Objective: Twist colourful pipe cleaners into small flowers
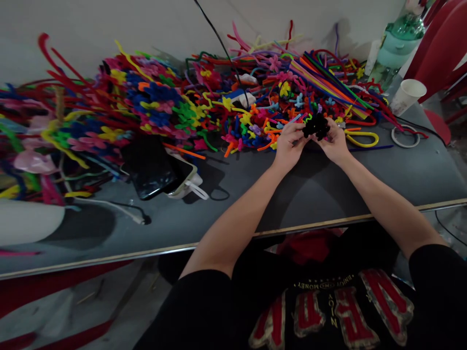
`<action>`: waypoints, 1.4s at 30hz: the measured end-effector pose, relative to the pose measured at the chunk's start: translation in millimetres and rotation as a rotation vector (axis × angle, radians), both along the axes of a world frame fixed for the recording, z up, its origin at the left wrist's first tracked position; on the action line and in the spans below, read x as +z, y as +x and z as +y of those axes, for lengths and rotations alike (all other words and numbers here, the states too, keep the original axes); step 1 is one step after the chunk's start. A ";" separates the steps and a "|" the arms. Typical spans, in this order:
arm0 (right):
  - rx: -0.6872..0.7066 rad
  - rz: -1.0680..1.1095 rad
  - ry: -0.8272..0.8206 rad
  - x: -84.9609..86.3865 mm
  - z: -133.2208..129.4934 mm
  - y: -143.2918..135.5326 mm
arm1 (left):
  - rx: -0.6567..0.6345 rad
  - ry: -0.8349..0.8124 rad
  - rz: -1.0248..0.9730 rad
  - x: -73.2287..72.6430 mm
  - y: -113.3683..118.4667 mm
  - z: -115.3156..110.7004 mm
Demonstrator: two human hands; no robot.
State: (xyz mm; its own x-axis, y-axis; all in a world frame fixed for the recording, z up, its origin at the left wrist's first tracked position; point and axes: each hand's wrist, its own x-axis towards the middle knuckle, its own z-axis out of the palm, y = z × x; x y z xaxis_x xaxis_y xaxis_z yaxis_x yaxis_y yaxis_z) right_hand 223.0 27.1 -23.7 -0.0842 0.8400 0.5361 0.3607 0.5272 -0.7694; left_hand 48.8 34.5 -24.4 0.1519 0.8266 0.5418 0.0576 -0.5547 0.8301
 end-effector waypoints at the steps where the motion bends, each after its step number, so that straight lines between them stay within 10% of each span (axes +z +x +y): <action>1: -0.003 -0.006 -0.002 0.3 -0.3 0.3 | 0.000 -0.006 0.002 0.9 0.0 -0.4; 14: 0.319 0.016 -0.138 22.3 -4.6 2.3 | -0.414 -0.391 -0.181 12.8 -9.3 -7.4; 24: 0.327 0.151 -0.205 8.4 2.5 -2.1 | -0.177 -0.190 -0.157 9.0 -6.1 -2.6; 32: 0.203 0.382 -0.288 32.6 -14.3 -8.2 | 0.086 0.155 0.095 17.5 -15.5 -4.8; 42: 0.259 0.378 -0.384 33.1 -11.5 -10.3 | 0.084 0.194 0.176 11.9 -11.6 -7.4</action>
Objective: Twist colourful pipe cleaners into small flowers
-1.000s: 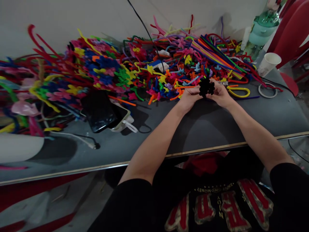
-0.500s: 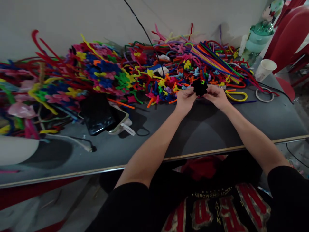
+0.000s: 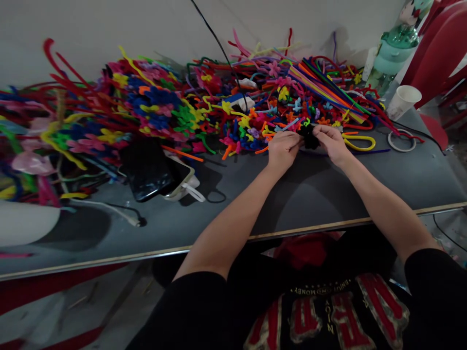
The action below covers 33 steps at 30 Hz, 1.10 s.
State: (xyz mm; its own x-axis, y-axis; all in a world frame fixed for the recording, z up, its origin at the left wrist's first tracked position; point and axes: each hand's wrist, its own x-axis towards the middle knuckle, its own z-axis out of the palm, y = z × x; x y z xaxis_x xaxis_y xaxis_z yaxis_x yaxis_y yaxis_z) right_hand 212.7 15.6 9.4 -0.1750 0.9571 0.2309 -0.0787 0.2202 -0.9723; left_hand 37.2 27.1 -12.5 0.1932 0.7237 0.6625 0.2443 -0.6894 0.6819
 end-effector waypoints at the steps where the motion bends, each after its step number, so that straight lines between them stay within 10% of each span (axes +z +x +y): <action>1: 0.009 0.036 -0.031 -1.1 1.0 0.0 | -0.002 0.004 0.004 0.0 1.1 -1.5; 19: -0.008 0.024 -0.244 -4.7 2.2 16.5 | 0.050 0.346 0.209 -3.9 12.5 -20.6; 25: -0.072 -0.216 0.106 32.7 15.9 19.6 | -0.015 0.643 0.354 -4.7 6.0 -17.3; 33: 0.375 -1.039 0.430 54.4 85.3 -52.7 | -0.181 0.622 0.602 -7.4 15.2 -18.2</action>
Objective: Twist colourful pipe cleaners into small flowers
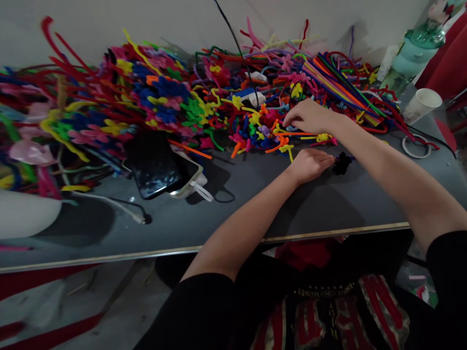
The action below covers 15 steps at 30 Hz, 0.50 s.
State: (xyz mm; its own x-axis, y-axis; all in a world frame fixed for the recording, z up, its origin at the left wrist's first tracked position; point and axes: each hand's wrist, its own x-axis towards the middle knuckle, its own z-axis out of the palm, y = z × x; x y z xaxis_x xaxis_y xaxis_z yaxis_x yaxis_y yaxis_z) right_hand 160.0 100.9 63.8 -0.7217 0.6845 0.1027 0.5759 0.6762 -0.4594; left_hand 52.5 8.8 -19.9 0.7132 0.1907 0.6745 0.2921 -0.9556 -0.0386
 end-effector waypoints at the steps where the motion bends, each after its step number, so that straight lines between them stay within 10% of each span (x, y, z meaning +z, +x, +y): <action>1: -0.004 -0.089 0.021 -2.7 6.1 -6.3 | 0.004 -0.007 -0.004 -1.7 0.2 0.1; 15: -0.345 -0.659 0.205 24.0 -1.7 -28.7 | 0.067 -0.081 0.009 -7.1 0.6 3.5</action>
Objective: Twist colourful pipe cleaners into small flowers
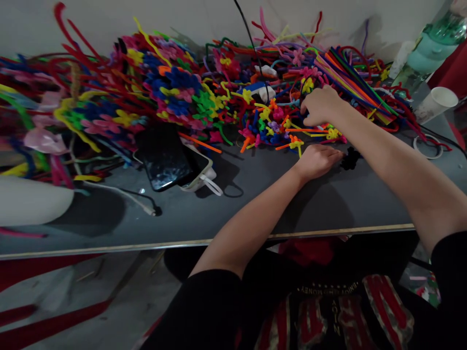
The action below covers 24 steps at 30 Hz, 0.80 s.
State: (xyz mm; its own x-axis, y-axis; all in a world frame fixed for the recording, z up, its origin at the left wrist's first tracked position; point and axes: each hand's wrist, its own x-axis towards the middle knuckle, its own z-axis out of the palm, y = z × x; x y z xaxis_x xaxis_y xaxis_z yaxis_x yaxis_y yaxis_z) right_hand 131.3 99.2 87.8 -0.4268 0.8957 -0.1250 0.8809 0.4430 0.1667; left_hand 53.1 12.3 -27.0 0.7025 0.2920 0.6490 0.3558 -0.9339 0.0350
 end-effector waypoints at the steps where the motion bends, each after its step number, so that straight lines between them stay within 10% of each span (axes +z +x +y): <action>1: 0.033 0.003 0.038 -2.1 -1.9 -3.7 | 0.003 0.006 0.000 -0.5 -0.1 0.6; 16: 0.114 0.140 -0.077 -37.1 9.9 -2.3 | 0.003 -0.068 0.038 0.6 -1.2 2.0; 24: 0.121 0.415 -0.002 -4.7 6.6 29.7 | 0.049 -0.080 -0.029 -1.2 -2.6 6.0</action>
